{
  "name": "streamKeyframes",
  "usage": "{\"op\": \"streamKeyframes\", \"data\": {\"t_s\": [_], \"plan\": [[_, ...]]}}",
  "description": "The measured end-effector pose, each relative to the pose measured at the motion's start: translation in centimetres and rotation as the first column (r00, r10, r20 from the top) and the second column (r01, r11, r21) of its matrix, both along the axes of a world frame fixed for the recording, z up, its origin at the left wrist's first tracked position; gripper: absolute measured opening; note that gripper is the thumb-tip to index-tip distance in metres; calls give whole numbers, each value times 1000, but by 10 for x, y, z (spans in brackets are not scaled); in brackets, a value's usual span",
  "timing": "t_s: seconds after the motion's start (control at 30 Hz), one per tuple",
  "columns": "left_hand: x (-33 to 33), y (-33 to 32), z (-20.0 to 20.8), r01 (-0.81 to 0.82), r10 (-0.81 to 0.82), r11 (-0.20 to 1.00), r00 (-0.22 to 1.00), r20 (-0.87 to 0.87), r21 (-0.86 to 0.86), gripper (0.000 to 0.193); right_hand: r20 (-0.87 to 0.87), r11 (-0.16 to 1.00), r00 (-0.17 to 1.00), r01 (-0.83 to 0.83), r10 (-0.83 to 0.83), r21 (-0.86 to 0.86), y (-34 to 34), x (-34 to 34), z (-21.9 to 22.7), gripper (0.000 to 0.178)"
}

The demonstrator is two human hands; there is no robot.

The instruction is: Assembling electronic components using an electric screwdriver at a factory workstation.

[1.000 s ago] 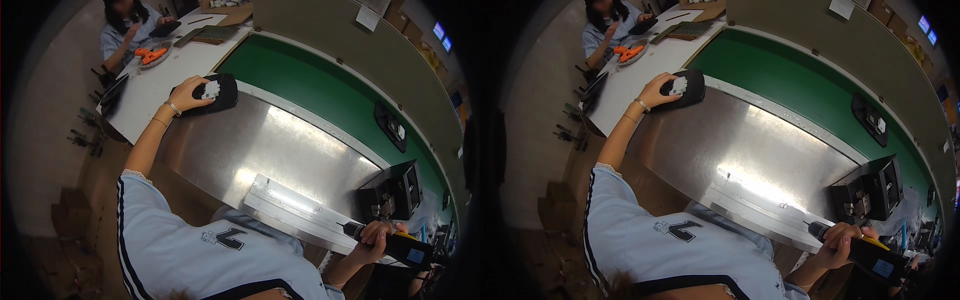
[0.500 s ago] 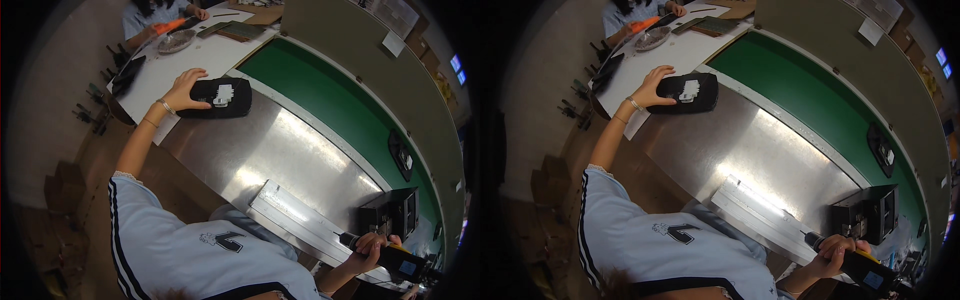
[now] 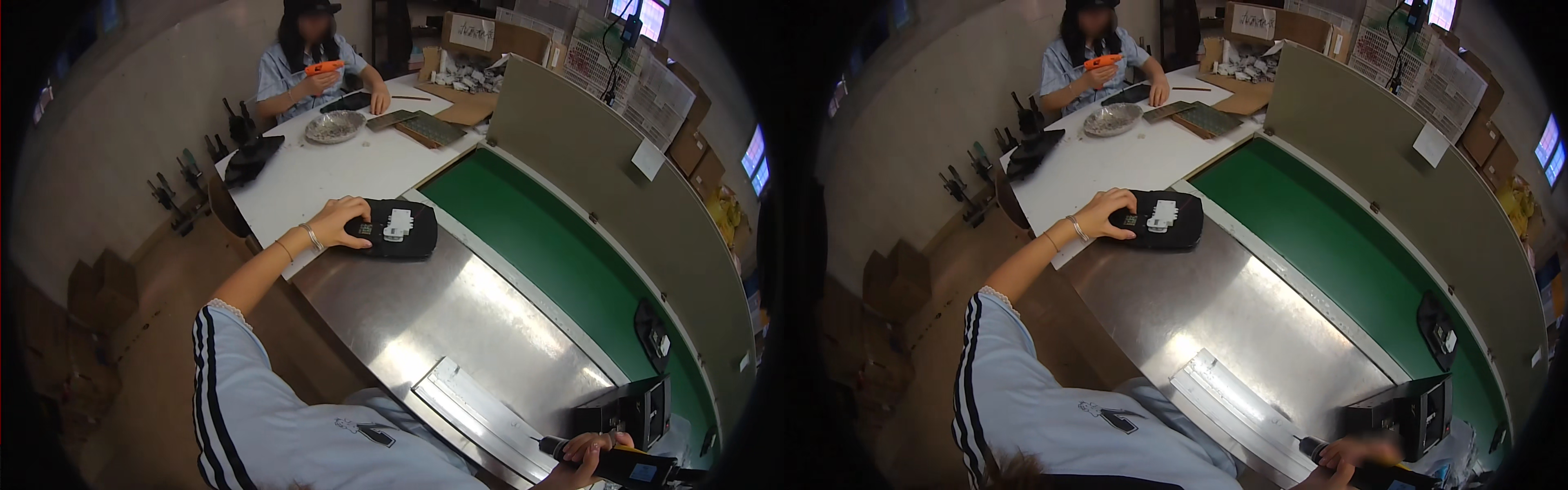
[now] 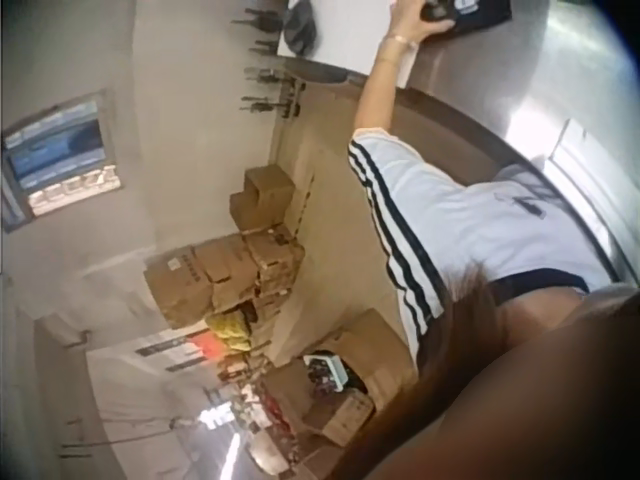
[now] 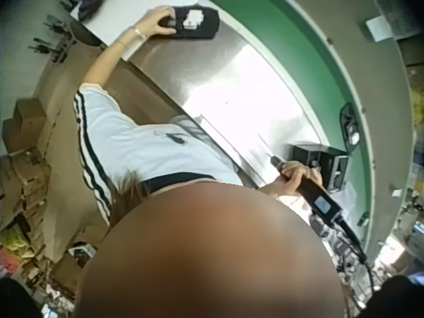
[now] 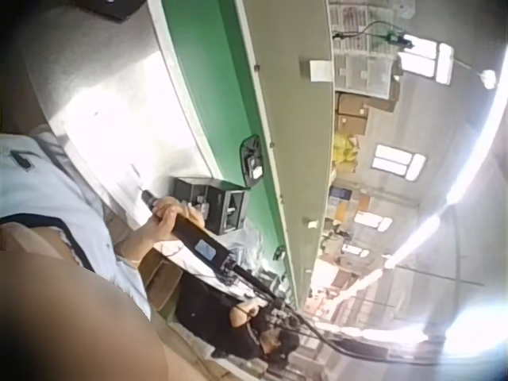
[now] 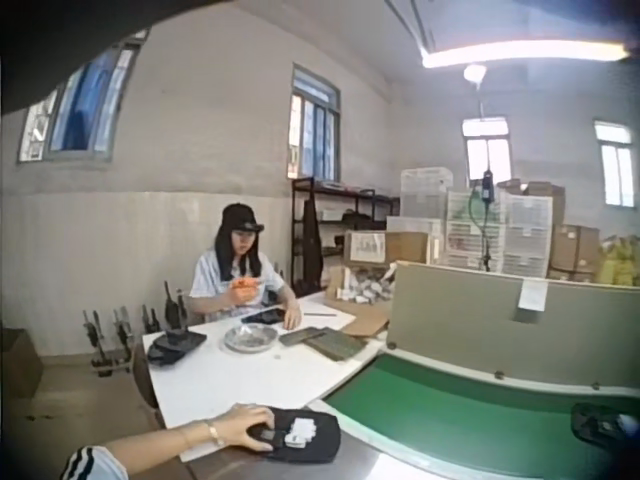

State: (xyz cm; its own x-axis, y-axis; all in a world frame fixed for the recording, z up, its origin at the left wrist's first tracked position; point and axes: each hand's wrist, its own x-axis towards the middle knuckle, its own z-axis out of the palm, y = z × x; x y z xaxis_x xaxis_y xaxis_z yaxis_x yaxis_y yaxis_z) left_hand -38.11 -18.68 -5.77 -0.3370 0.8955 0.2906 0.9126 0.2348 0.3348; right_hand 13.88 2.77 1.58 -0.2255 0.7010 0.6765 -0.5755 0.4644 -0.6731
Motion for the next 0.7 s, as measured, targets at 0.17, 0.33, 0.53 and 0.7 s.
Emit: {"op": "streamKeyframes", "data": {"t_s": [0.17,0.33,0.53,0.7], "plan": [[28,6,10,-14,14,1000,1000,20,16,45,14,998,1000,-2,2,-57,-10,-2,5,34],[70,38,10,192,-187,978,980,-68,79,48,168,933,934,336,-314,-126,-24,-8,12,56],[94,85,14,479,-483,864,875,-10,155,49,130,996,990,64,-55,-69,-33,-6,51,27],[121,101,22,646,-669,734,741,59,211,48,247,986,954,162,-169,49,-55,-38,122,24]]}}
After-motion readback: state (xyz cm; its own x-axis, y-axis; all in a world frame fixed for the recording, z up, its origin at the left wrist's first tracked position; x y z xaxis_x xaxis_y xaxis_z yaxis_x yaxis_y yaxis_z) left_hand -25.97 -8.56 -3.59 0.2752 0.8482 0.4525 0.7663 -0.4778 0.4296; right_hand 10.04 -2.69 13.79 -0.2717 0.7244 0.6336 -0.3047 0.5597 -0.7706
